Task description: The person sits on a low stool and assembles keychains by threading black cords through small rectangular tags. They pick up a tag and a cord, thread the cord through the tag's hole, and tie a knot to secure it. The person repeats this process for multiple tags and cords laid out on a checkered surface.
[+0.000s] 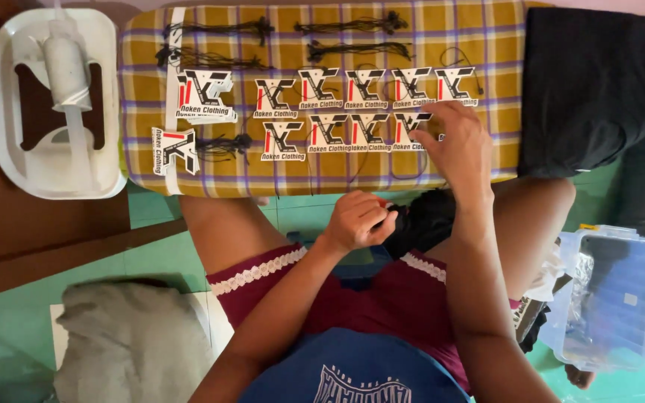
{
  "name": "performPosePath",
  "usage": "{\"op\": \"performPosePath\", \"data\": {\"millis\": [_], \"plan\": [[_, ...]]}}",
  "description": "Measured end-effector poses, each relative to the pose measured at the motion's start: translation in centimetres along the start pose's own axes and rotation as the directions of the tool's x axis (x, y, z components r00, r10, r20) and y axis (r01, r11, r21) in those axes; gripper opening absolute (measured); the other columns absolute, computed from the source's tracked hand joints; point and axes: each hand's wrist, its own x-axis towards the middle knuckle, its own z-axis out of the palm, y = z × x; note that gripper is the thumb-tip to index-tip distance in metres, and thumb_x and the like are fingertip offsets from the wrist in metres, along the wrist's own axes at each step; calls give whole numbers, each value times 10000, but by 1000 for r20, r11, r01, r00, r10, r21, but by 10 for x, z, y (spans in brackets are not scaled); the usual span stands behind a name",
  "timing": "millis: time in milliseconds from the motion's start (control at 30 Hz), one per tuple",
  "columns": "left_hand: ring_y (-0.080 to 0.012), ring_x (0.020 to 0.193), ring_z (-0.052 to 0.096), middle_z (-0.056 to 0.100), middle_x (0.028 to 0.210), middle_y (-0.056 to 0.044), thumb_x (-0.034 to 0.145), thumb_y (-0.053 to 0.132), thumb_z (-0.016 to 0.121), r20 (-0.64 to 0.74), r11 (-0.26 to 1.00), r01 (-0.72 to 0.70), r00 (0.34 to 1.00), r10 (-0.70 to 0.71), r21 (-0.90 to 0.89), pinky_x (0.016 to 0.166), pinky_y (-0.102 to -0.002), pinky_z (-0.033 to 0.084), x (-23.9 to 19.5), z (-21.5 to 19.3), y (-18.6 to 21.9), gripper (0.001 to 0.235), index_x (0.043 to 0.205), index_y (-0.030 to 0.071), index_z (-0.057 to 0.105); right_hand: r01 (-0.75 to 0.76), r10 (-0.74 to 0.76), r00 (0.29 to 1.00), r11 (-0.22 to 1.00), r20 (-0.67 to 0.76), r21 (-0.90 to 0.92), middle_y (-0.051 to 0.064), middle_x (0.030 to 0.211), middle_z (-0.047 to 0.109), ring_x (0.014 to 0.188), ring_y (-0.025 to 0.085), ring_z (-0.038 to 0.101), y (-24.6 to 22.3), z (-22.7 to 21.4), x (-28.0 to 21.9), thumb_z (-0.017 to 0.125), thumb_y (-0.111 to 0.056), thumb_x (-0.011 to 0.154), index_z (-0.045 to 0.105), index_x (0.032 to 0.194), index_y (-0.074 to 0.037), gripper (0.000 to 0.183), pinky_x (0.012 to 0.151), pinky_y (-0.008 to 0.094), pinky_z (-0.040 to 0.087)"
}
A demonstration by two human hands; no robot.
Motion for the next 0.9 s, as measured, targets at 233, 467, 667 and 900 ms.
{"op": "performPosePath", "data": {"millis": [233, 467, 667, 900], "plan": [[-247, 561, 642, 511, 572, -43, 943, 157, 666, 12, 998, -1, 1000, 1, 58, 499, -312, 473, -6, 5, -5, 350, 616, 101, 553, 9, -6, 1000, 992, -25, 128, 120, 1037, 662, 961, 398, 663, 32, 13, 10, 965, -210, 754, 786, 1175, -126, 466, 869, 531, 521], [-245, 499, 571, 471, 548, -47, 922, 123, 681, 21, 997, 4, 1000, -5, 73, 484, -308, 463, -1, 5, 3, 366, 592, 109, 524, -32, 24, 999, 959, 31, 282, 53, 958, 704, 837, 284, 678, 38, 7, 6, 938, -251, 802, 799, 1070, -194, 307, 785, 409, 511], [-213, 419, 466, 414, 515, -21, 947, 169, 660, -12, 996, 55, 998, -54, 68, 448, -305, 417, -25, 4, 0, 396, 573, 128, 537, -167, 107, 983, 854, 148, 493, -16, 915, 766, 699, 42, 568, 24, -14, -6, 860, -235, 823, 754, 1047, -203, 250, 635, 191, 419], [-147, 501, 545, 589, 660, -23, 873, 299, 735, -146, 957, 286, 946, -289, -45, 481, -287, 463, -38, 1, -22, 265, 957, 50, 761, -138, -227, 924, 554, 308, 821, 55, 859, 760, 691, 27, 565, -28, -36, -22, 901, -47, 776, 646, 1219, -69, 512, 597, 114, 397]]}}
